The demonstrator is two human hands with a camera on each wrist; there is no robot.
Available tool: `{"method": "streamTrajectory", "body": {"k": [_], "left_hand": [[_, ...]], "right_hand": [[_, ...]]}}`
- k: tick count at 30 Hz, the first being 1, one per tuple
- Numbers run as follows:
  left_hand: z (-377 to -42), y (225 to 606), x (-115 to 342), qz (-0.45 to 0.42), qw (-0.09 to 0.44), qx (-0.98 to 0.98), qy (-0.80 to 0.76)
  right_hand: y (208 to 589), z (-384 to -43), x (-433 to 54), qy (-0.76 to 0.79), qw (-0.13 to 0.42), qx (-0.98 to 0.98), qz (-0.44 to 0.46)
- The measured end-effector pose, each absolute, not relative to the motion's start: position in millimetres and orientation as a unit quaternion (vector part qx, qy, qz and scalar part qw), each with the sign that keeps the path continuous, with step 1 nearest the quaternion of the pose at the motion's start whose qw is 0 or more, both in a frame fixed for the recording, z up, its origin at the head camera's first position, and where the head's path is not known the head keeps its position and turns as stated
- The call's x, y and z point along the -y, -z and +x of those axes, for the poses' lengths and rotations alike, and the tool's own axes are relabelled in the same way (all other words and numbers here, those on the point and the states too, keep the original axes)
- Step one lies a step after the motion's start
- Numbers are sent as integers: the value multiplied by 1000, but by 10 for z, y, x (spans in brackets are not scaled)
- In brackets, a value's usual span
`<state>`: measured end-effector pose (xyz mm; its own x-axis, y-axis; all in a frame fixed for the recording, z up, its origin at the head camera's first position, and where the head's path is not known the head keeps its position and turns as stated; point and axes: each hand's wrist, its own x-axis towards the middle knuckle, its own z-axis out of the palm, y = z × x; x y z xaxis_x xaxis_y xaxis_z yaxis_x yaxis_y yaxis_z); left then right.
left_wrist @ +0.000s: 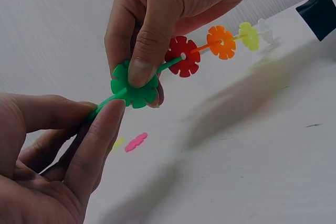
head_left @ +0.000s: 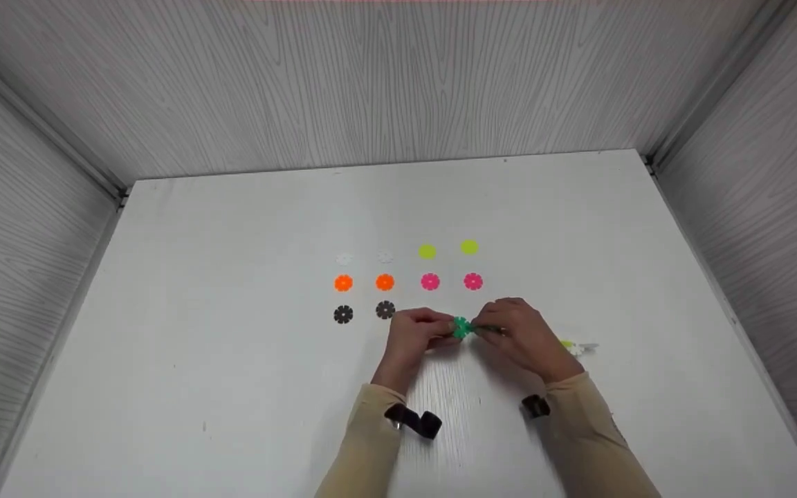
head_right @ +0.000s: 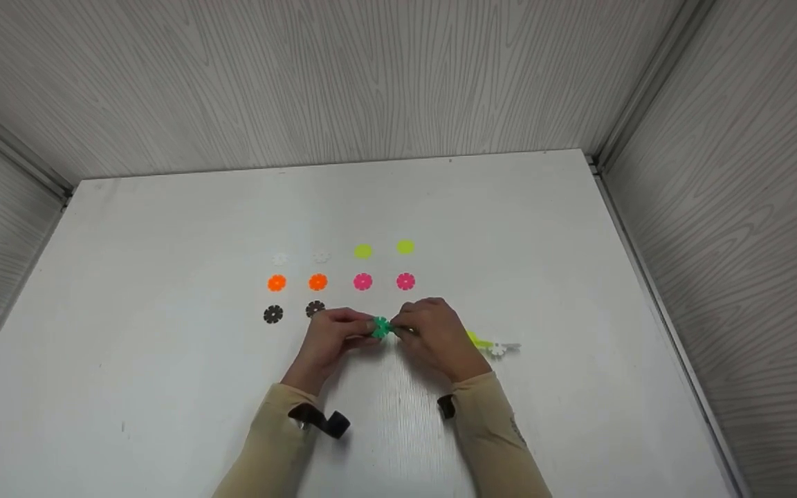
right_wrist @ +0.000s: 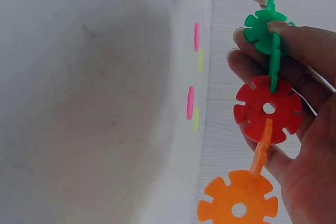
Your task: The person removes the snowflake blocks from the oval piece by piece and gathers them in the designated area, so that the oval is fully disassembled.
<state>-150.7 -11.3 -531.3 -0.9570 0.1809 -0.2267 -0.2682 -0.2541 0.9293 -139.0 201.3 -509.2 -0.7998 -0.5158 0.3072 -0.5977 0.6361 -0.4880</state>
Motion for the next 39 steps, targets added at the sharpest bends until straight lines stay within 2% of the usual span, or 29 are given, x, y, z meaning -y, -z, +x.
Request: {"method": "streamTrajectory", "body": {"k": [7, 17, 26, 39], "left_hand": [[-1575, 5266, 197, -71, 101, -620, -775], [-1645, 5207, 165, -82, 34, -769, -633], [-1695, 5214, 155, -67, 0, -825, -562], [-1729, 5222, 160, -62, 8, -852, -520]], "right_hand": [[5089, -1381, -2088, -316, 62, 908, 268], [5053, -1373, -2056, -314, 101, 910, 251], [5051, -1353, -2063, -359, 83, 902, 224], [5061, -1349, -2067, -375, 65, 901, 206]]}}
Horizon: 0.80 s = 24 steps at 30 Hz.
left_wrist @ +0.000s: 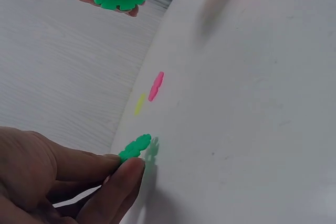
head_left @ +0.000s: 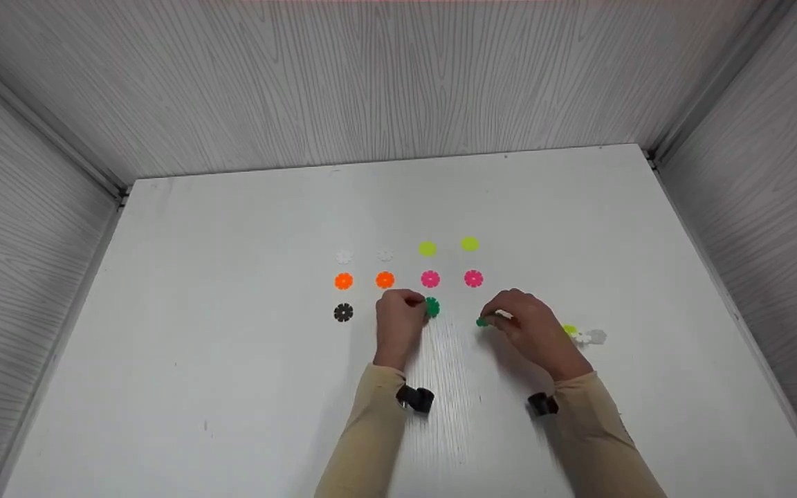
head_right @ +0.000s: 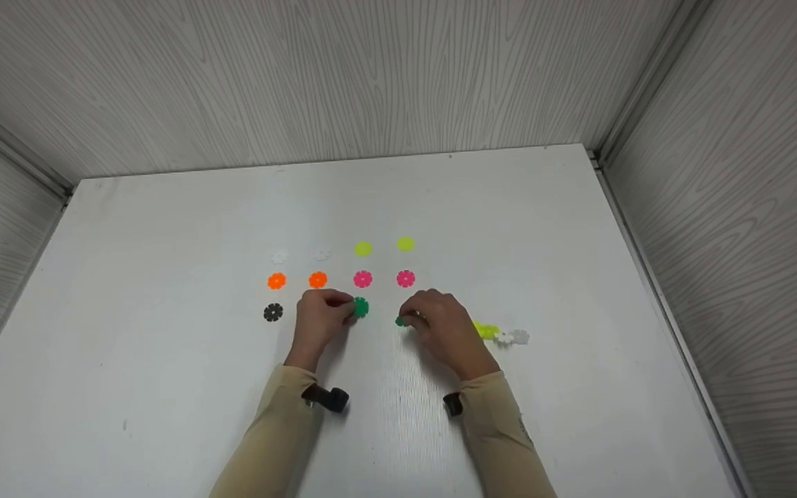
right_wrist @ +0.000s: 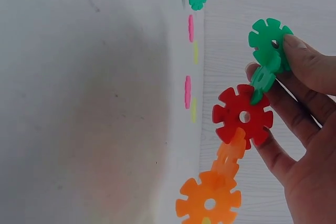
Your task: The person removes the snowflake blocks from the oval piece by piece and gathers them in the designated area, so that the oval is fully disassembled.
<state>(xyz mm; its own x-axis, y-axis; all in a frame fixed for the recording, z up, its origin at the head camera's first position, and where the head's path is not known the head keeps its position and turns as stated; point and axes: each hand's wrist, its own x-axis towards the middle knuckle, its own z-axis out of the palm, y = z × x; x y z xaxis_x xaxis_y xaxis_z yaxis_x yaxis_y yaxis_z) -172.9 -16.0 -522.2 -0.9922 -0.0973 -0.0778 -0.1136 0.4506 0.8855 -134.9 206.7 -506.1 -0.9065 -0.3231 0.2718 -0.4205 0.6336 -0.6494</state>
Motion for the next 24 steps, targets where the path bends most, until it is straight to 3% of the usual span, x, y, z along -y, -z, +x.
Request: {"method": "streamTrajectory", "body": {"k": [16, 19, 24], "left_hand": [[-1663, 5144, 132, 0, -34, -882, -471], [-1630, 5123, 105, 55, -13, -860, -506], [-1572, 5134, 48, 129, 73, -797, -586]], "right_hand": [[5081, -1353, -2081, -381, 82, 894, 221], [5092, -1361, -2095, -397, 91, 881, 241], [5092, -1369, -2106, -409, 100, 869, 258]]}}
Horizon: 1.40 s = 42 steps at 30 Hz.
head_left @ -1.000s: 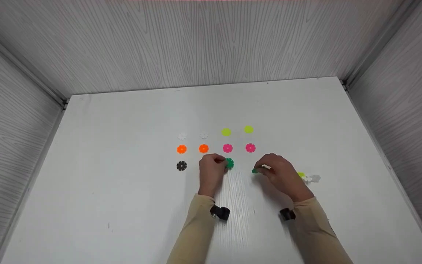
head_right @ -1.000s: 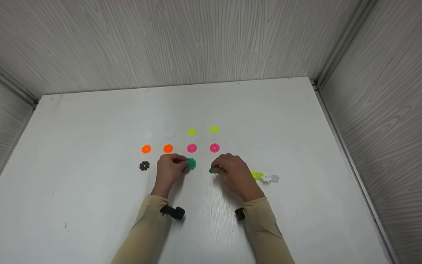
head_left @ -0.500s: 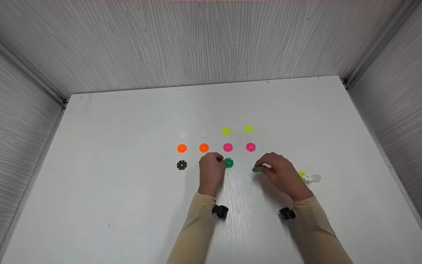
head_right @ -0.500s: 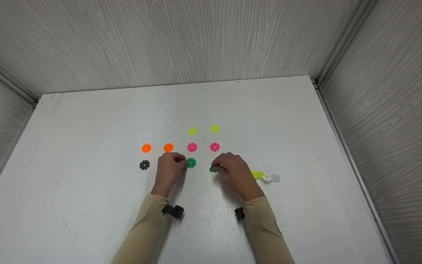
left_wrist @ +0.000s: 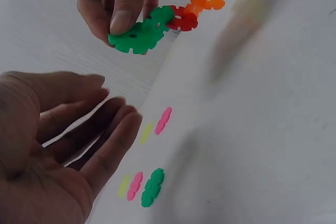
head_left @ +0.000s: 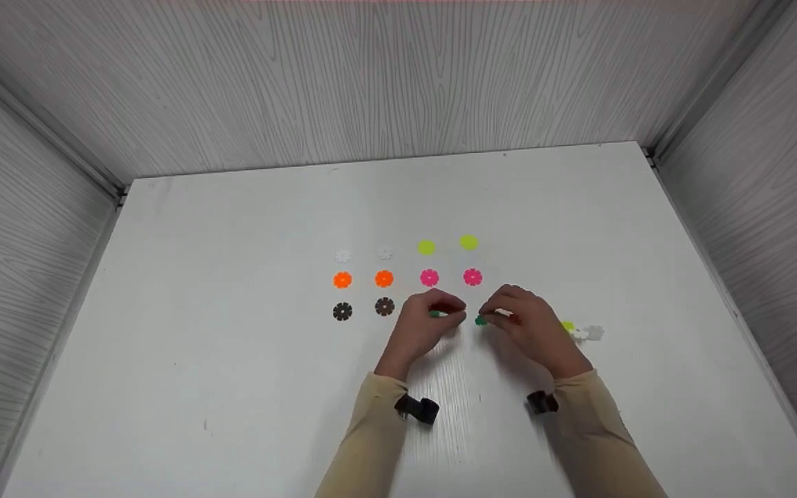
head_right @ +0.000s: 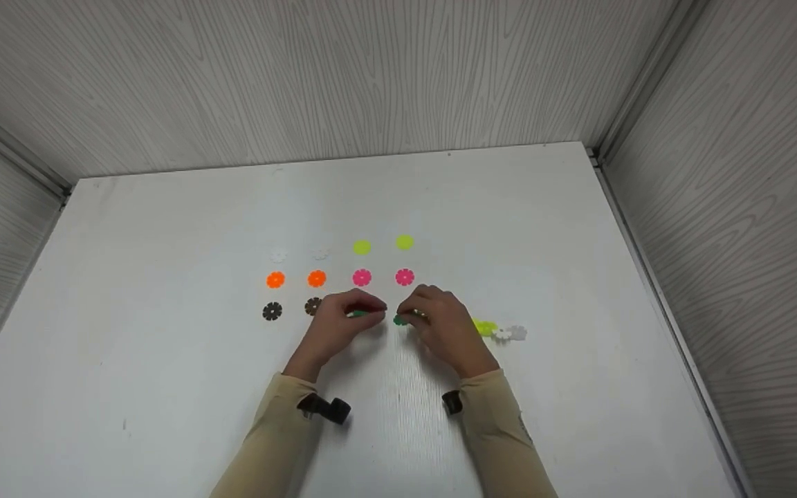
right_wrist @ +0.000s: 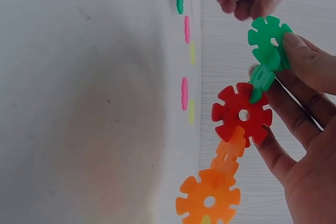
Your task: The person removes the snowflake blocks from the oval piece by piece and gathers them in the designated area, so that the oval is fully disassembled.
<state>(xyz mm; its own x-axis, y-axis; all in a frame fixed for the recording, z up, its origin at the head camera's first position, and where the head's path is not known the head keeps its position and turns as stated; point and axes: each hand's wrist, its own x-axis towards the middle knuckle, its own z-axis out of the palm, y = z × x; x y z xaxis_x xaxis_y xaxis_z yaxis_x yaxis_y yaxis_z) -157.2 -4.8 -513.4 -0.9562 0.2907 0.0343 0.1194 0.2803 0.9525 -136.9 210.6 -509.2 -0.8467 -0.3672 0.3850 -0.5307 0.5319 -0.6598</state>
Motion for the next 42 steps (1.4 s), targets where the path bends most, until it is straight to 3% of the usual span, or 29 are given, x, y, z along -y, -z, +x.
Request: {"method": "streamTrajectory", "body": {"k": [5, 16, 25, 31, 42], "left_hand": [[-1525, 5161, -33, 159, 109, -753, -629], [-1498, 5216, -123, 149, 76, -754, -635], [-1470, 5174, -143, 27, 101, -680, -726], [-1448, 5137, -130, -22, 110, -647, -754], [-1440, 5124, -152, 12, 132, -639, -758]], "right_hand": [[5096, -1378, -2115, -423, 97, 860, 268], [5077, -1344, -2102, -451, 63, 862, 222], [5123, -1327, -2127, -446, 16, 879, 168], [5166, -1329, -2141, -424, 35, 888, 177], [5158, -1330, -2137, -398, 73, 887, 224]]}}
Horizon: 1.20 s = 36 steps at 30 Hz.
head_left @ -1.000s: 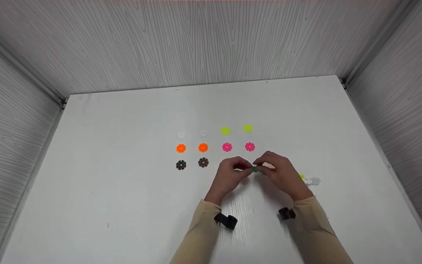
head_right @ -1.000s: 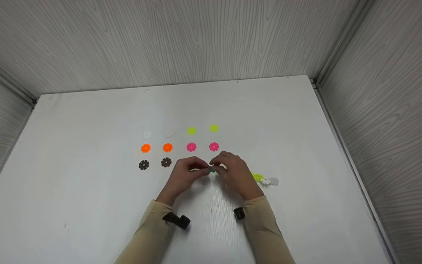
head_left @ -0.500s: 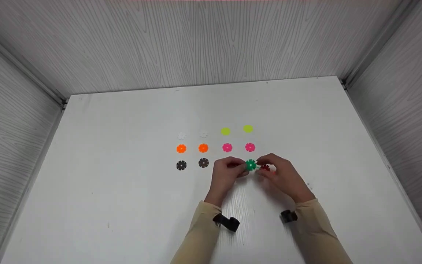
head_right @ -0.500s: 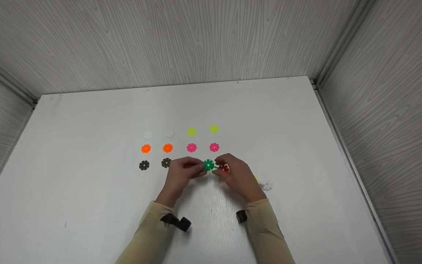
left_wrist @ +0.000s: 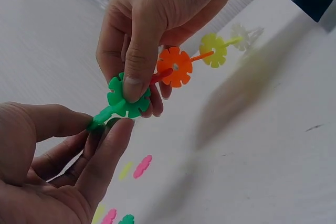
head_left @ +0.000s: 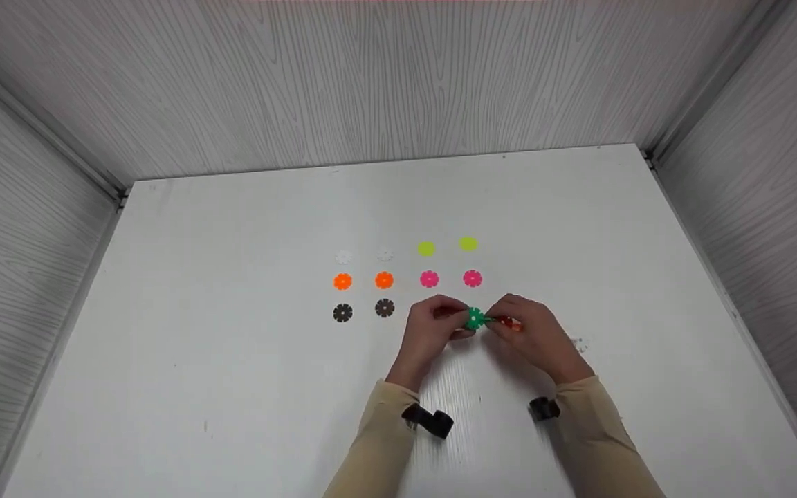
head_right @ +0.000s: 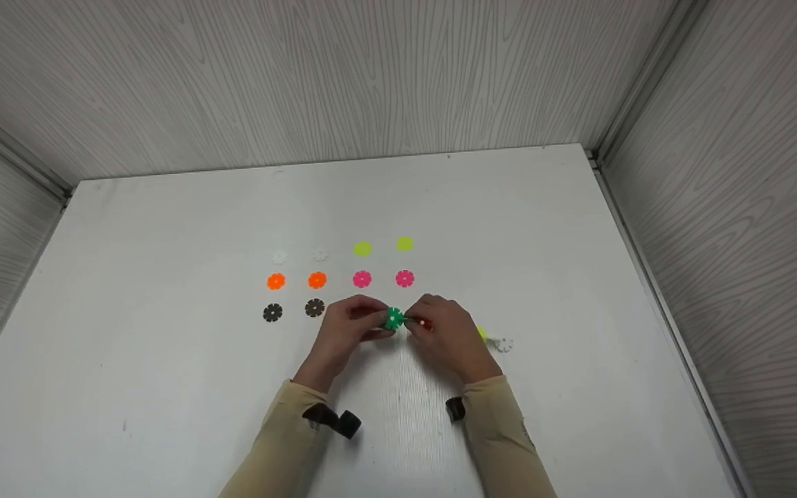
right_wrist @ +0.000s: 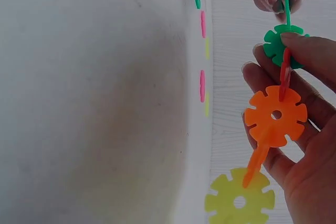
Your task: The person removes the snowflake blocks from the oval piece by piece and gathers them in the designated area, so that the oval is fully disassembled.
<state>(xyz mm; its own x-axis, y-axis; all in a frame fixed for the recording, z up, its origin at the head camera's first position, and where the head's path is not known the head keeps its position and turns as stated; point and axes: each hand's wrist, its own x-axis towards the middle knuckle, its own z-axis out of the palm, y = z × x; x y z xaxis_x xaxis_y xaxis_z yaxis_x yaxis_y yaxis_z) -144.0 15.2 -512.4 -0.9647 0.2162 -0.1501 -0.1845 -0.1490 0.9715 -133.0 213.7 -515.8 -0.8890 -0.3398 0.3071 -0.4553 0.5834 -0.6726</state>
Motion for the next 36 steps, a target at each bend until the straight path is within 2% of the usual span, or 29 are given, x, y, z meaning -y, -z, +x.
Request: {"method": "streamTrajectory", "body": {"k": [8, 16, 21, 29, 36], "left_hand": [[-1442, 5152, -137, 12, 154, -641, -752], [-1451, 5139, -127, 24, 159, -660, -734], [-1460, 5144, -120, 16, 155, -665, -730], [-1480, 5119, -89, -1, 172, -654, -737], [-1482, 5091, -112, -11, 164, -669, -724]], "right_hand": [[5166, -1330, -2172, -374, 80, 886, 262], [5174, -1355, -2189, -347, 113, 881, 301], [5150, -1361, -2171, -326, 116, 890, 298], [5145, -1356, -2160, -321, 93, 898, 287], [5148, -1354, -2149, -328, 101, 896, 283]]}}
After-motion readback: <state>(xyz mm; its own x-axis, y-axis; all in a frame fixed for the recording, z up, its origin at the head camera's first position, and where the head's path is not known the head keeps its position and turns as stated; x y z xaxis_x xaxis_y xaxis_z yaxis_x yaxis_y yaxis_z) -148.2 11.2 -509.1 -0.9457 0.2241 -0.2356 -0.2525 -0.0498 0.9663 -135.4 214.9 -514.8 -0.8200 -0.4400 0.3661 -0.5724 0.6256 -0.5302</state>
